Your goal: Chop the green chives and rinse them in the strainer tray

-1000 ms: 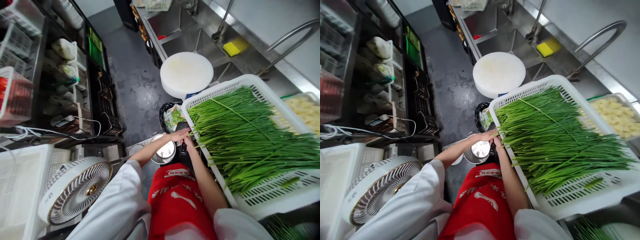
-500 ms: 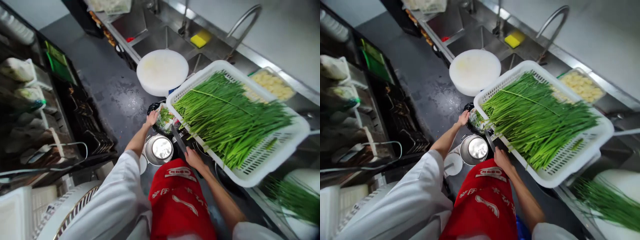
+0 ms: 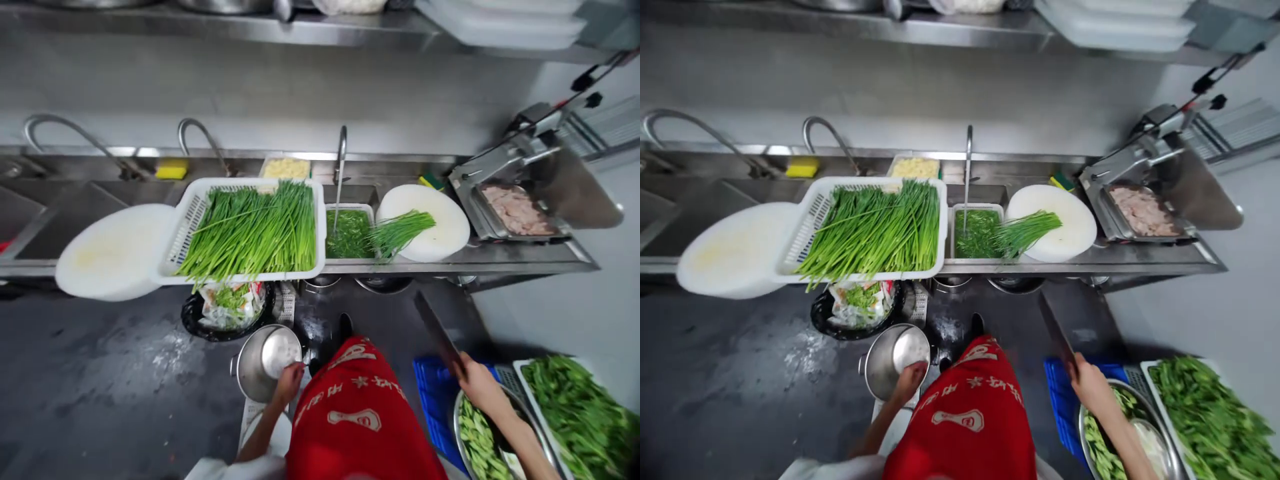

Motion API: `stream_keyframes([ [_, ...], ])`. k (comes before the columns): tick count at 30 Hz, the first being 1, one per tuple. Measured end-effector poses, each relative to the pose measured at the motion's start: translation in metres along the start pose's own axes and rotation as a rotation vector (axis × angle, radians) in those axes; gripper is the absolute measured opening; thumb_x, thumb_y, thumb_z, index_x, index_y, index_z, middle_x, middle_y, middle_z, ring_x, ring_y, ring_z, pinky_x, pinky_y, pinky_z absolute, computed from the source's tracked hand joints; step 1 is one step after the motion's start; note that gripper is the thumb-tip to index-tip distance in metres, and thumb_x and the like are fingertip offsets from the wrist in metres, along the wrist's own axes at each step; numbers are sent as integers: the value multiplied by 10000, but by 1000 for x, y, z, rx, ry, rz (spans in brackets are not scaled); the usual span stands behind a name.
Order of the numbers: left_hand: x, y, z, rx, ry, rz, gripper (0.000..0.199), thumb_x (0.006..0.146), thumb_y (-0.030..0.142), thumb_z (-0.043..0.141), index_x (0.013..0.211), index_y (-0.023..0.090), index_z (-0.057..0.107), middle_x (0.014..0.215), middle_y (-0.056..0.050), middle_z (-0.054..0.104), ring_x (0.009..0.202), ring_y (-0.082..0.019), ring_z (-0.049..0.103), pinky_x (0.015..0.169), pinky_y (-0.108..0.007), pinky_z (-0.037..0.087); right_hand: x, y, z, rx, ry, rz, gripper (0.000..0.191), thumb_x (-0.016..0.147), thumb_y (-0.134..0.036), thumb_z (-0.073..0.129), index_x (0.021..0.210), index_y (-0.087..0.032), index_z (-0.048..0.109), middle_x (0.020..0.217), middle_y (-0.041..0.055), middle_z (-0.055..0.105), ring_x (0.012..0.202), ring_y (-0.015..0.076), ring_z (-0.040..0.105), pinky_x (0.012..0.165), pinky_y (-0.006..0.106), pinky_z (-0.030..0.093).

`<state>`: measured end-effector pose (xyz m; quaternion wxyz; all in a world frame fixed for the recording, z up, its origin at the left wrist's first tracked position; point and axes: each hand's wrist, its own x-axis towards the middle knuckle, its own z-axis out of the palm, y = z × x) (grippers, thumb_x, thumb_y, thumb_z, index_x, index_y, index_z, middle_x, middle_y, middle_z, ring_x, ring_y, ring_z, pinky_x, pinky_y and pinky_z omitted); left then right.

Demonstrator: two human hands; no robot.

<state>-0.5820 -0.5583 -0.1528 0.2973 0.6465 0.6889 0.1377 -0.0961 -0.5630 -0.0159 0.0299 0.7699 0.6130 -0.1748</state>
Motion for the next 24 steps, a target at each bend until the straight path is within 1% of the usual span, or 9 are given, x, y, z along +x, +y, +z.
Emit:
stream_keyframes([
  [3,47,79,-2,-183,-86,180,337,863,451,425,866,386,755,886,3,787,833,-231,734,792,-398,612,10,47,-6,88,198,147,213,976,-305,422,791,-261,517,693,100,699,707,300,717,606,330,425],
  [6,120,181,-18,-200,52,454,387,941,395,342,887,339,722,915,-17,757,891,-241,714,847,-444,595,44,82,-27,140,414,172,196,982,-359,421,892,-233,541,690,94,688,620,272,681,575,316,389],
  [8,181,259,-27,-183,105,529,390,975,388,318,1000,312,700,1058,-18,741,1033,-213,686,981,-407,550,83,107,-49,138,484,158,205,988,-335,411,1018,-195,557,708,92,692,589,251,659,560,302,361],
  [12,315,416,-27,-26,256,650,442,998,421,358,1293,197,598,1287,-112,659,1212,-224,607,1090,-391,459,178,152,-103,27,389,134,253,1014,-310,409,1120,-127,549,675,93,677,603,250,656,561,286,330],
  [13,346,449,-22,51,263,655,512,975,477,433,1367,167,545,1364,-143,612,1277,-249,565,1116,-404,428,201,160,-117,-3,350,117,253,1021,-300,410,1132,-118,545,695,100,682,634,251,669,577,284,342],
  [15,398,499,-4,250,196,599,839,862,635,590,1501,128,392,1536,-203,441,1430,-336,402,1173,-475,336,241,169,-142,-48,298,54,253,1036,-270,393,1178,-109,526,793,121,704,730,252,699,637,287,384],
  [17,431,527,19,449,61,479,1145,731,758,663,1583,131,224,1607,-240,308,1473,-422,291,1171,-566,275,276,173,-165,-71,252,-35,254,1047,-251,370,1205,-109,508,884,143,712,825,256,713,704,296,417],
  [19,444,535,41,595,-21,397,1237,708,802,643,1608,129,127,1583,-260,325,1430,-446,326,1137,-588,286,307,174,-186,-86,187,-94,252,1050,-247,356,1199,-111,508,909,158,713,866,272,716,733,310,435],
  [24,429,532,78,698,132,412,885,958,672,354,1593,74,201,1387,-231,507,1251,-352,469,1064,-473,380,379,169,-218,-73,97,-159,295,1023,-171,367,1275,-88,498,966,215,719,933,312,719,773,345,461],
])
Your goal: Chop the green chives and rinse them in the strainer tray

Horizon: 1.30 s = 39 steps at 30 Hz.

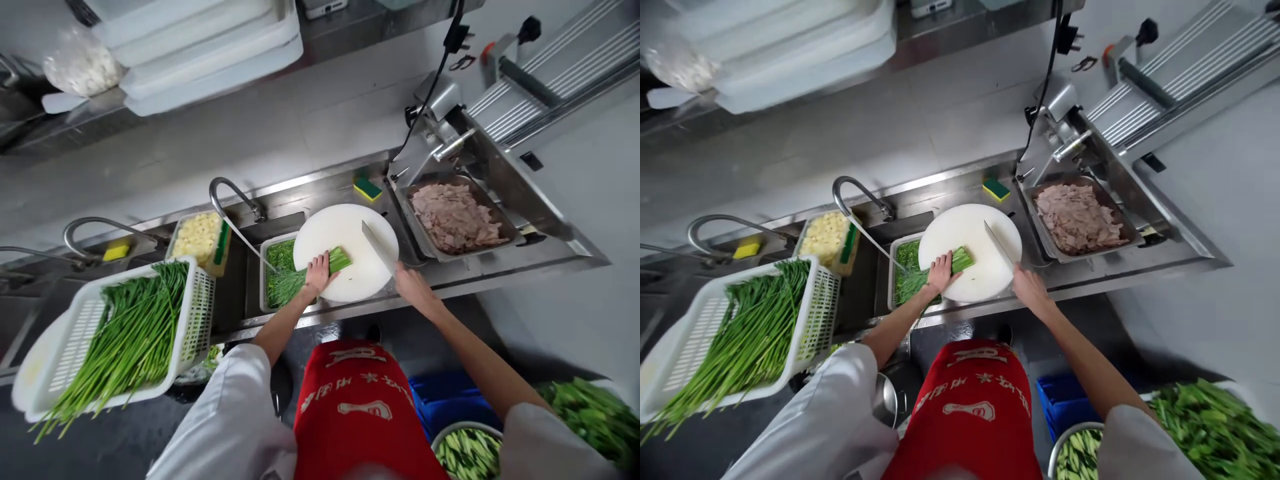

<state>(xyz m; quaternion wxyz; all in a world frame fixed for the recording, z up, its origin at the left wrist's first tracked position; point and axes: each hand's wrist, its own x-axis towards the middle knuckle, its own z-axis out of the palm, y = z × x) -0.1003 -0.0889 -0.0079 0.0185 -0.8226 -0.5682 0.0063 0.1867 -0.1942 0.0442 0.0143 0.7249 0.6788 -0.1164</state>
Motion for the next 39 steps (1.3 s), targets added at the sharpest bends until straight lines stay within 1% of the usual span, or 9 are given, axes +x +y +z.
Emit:
stream_keyframes([
  [4,23,26,4,-23,36,-69,810,984,632,327,1579,87,251,1342,-216,535,1208,-341,486,1030,-467,411,44,-14,-4,18,-47,-49,403,969,-82,399,1366,-60,465,995,234,724,991,322,713,832,366,478],
  [7,51,40,3,-69,54,-110,832,980,636,340,1578,66,249,1331,-228,543,1201,-351,492,1036,-487,408,61,-33,-4,-4,-83,-99,484,953,-48,381,1435,-40,419,1023,256,722,1015,322,707,871,383,486],
  [9,59,43,0,-98,72,-128,883,962,666,352,1564,25,268,1321,-252,542,1203,-375,489,1061,-525,381,65,-43,-4,-32,-95,-112,503,947,-39,368,1448,-32,407,1039,264,719,1013,322,707,875,384,491],
  [13,47,40,-1,-160,103,-148,963,924,734,343,1537,-7,319,1380,-291,500,1285,-440,426,1107,-598,306,70,-48,-6,-90,-124,-109,465,955,-41,346,1411,-37,438,1030,252,720,1007,311,709,866,370,490],
  [18,32,45,1,-217,123,-218,860,975,662,260,1596,67,227,1479,-245,453,1307,-411,430,1130,-564,295,84,-37,-19,-120,-179,-127,417,957,-55,320,1350,-66,461,1049,223,723,1013,297,708,840,336,473],
  [22,37,51,-2,-241,129,-288,844,984,640,251,1604,68,205,1483,-245,444,1254,-396,467,1087,-526,345,92,-32,-26,-131,-225,-166,401,971,-87,324,1353,-87,448,1055,201,730,997,284,712,829,326,468],
  [26,46,58,-4,-257,129,-336,816,997,608,248,1586,43,252,1343,-247,539,1236,-397,470,1110,-552,307,88,-34,-21,-166,-253,-183,480,938,-49,356,1415,-52,401,1022,225,729,1001,303,713,828,342,474],
  [33,56,69,2,-332,119,-407,723,1014,537,269,1562,68,317,1330,-239,536,1285,-401,438,1155,-575,245,93,-31,-25,-152,-293,-214,437,943,-54,361,1373,-67,435,1015,229,727,1007,313,709,824,349,474],
  [39,57,67,2,-320,91,-410,620,1034,455,240,1495,77,409,1291,-230,562,1245,-377,465,1122,-551,288,87,-32,-40,-130,-223,-162,303,1027,-175,315,1278,-88,461,965,205,728,888,278,713,768,324,449],
])
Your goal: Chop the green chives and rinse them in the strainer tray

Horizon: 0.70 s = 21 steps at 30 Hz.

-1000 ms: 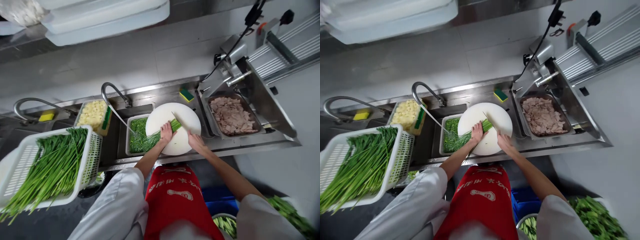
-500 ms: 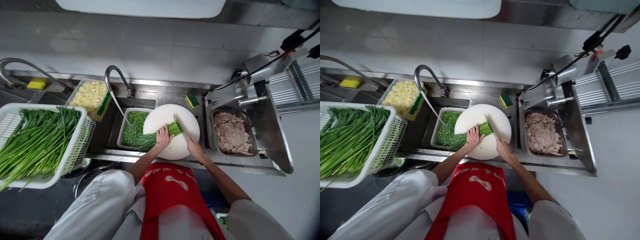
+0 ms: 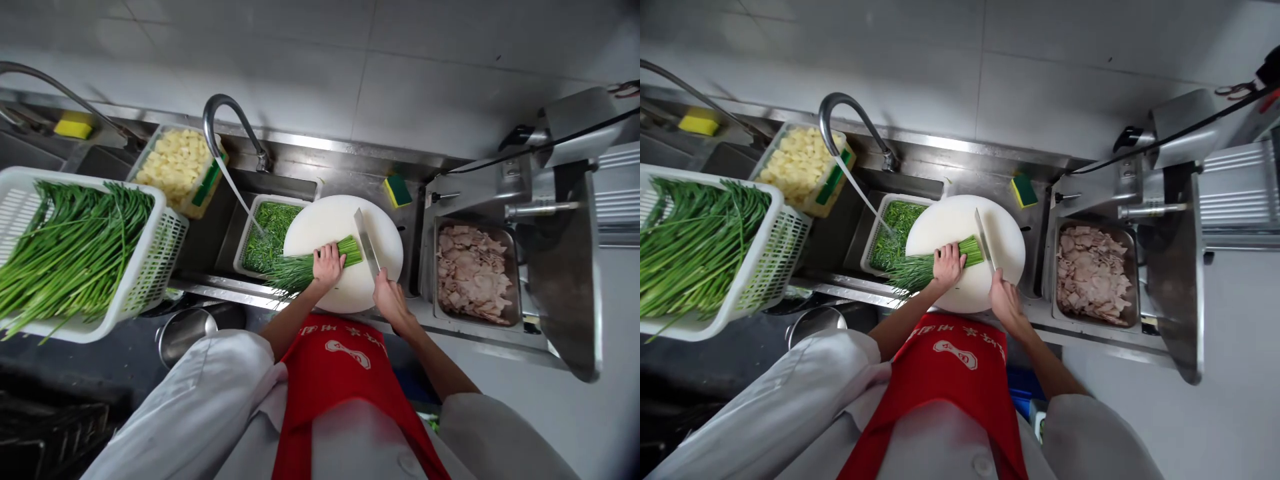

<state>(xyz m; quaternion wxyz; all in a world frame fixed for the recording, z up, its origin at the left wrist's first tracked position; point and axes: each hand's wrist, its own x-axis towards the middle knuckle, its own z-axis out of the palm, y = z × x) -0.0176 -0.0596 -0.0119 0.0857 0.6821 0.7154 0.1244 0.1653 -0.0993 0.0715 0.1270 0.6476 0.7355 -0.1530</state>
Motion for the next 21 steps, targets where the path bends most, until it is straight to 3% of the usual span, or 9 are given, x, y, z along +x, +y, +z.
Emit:
stream_keyframes([
  [6,1,3,-3,123,16,-2,566,1040,443,285,1437,79,459,1253,-202,586,1171,-331,509,1079,-516,350,-10,-23,-1,-33,-36,-65,262,1036,-187,309,1245,-117,451,922,152,732,868,262,718,720,303,422],
  [11,1,2,-4,136,15,19,571,1041,449,290,1433,75,470,1249,-206,591,1157,-326,530,1061,-507,370,-6,-31,-9,-73,-111,-67,318,1007,-120,321,1307,-85,420,942,172,727,904,272,723,736,310,439],
  [16,4,-1,-3,141,-3,39,568,1044,427,289,1445,65,465,1272,-205,590,1178,-327,522,1062,-512,373,25,-42,-19,-41,-132,-118,309,995,-115,386,1295,-61,436,1010,199,719,977,278,715,773,307,453],
  [21,5,4,-5,126,-3,21,567,1047,424,272,1424,60,486,1251,-201,602,1161,-324,538,1060,-505,381,60,-55,-4,21,-18,-94,299,1049,-173,289,1280,-53,436,1040,198,724,981,289,716,771,317,465],
])
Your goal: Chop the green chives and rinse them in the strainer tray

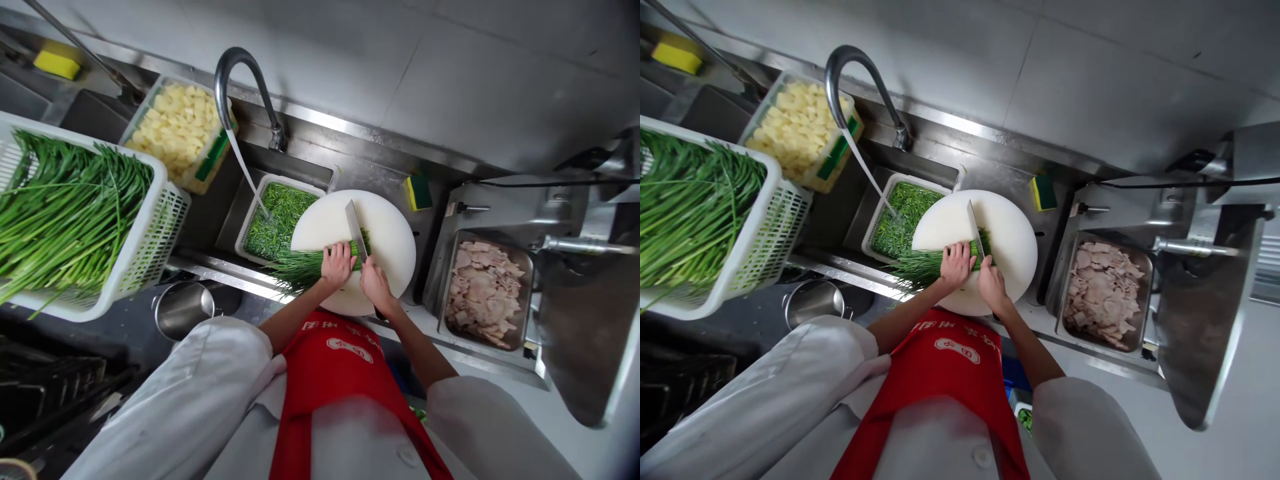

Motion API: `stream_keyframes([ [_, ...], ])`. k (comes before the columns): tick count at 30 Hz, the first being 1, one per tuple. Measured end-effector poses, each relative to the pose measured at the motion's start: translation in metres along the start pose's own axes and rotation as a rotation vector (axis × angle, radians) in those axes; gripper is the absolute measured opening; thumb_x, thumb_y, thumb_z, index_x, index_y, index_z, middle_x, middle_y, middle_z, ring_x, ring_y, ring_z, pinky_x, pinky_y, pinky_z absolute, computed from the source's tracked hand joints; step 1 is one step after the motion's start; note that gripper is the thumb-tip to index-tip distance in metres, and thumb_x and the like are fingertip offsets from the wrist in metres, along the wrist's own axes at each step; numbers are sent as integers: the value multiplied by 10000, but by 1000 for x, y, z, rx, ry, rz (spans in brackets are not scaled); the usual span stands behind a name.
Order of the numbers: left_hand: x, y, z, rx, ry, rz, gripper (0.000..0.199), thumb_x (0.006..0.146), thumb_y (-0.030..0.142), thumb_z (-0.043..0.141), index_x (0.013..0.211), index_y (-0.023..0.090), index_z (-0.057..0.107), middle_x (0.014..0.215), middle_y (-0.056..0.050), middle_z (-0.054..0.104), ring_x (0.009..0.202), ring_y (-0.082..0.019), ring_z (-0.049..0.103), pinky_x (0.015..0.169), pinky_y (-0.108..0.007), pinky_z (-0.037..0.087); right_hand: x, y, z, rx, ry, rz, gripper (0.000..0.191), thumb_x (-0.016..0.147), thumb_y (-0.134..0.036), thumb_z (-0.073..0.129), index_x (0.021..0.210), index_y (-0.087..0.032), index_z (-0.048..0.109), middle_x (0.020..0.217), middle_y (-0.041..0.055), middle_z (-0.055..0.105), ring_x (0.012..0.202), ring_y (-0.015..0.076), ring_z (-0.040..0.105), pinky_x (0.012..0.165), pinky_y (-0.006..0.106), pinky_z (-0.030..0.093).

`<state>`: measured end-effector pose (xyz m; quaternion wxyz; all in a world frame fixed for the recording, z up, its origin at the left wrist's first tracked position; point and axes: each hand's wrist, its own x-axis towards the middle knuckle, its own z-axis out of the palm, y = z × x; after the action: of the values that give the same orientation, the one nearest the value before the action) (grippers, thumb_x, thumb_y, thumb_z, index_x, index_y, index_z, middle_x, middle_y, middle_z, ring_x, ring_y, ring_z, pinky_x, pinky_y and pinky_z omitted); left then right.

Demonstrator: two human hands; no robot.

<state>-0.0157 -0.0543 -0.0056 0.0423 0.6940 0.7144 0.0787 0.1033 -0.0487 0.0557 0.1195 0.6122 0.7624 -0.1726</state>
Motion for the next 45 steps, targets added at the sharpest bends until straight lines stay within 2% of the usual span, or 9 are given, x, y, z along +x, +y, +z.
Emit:
stream_keyframes([
  [6,-3,-26,-20,-34,48,-56,814,981,666,273,1490,45,407,1401,-245,527,1337,-380,438,1156,-572,268,4,4,4,33,22,0,288,1067,-211,286,1269,-82,446,1026,184,725,965,267,718,774,303,461],
  [12,-31,-70,-20,31,-85,138,1086,847,808,422,1548,-10,283,1455,-276,465,1373,-414,380,1170,-568,231,-13,6,-16,-37,43,-6,307,1068,-238,267,1256,-90,459,963,173,728,908,286,724,727,322,455],
  [15,-40,-67,-14,79,-103,129,1007,896,732,427,1563,-4,260,1434,-275,472,1317,-411,417,1141,-555,261,-39,2,-19,-67,72,1,342,1076,-263,225,1255,-85,455,898,164,727,848,284,727,708,328,452],
  [21,-37,-61,-7,103,-99,128,800,990,574,321,1550,2,314,1434,-262,476,1252,-394,446,1091,-558,304,-63,-8,-4,-115,-61,-52,332,1049,-200,331,1351,-73,387,960,167,732,910,271,729,730,310,460],
  [25,-36,-64,-3,111,-120,155,742,1004,510,309,1539,-4,338,1450,-263,468,1257,-395,441,1080,-568,308,-53,-10,-1,-153,-105,-56,411,1006,-159,408,1396,-52,336,1020,182,721,987,278,715,776,308,473],
  [33,-30,-67,0,36,-154,179,711,1002,499,333,1530,24,368,1440,-261,479,1269,-385,451,1076,-551,336,-4,-30,8,-43,-53,-55,302,1025,-130,306,1302,-51,395,1048,205,717,992,269,711,787,303,474],
  [37,-33,-67,-11,3,-135,95,829,953,607,413,1550,39,321,1440,-258,474,1297,-390,440,1128,-576,287,0,-26,1,-27,-38,-54,286,1051,-187,284,1278,-78,421,1010,190,725,957,277,716,749,306,459],
  [41,-43,-75,-22,24,-97,23,1122,799,773,557,1565,13,251,1447,-283,446,1332,-435,402,1155,-611,235,-22,-19,-16,-63,-1,-45,303,1067,-244,249,1253,-101,441,963,174,727,911,286,717,721,316,445],
  [45,-52,-81,-19,68,-114,48,1035,848,710,553,1554,2,286,1424,-277,472,1311,-431,423,1147,-579,264,-54,-21,-17,-121,-30,-52,321,1066,-245,244,1276,-91,432,917,162,730,878,272,721,712,312,441],
])
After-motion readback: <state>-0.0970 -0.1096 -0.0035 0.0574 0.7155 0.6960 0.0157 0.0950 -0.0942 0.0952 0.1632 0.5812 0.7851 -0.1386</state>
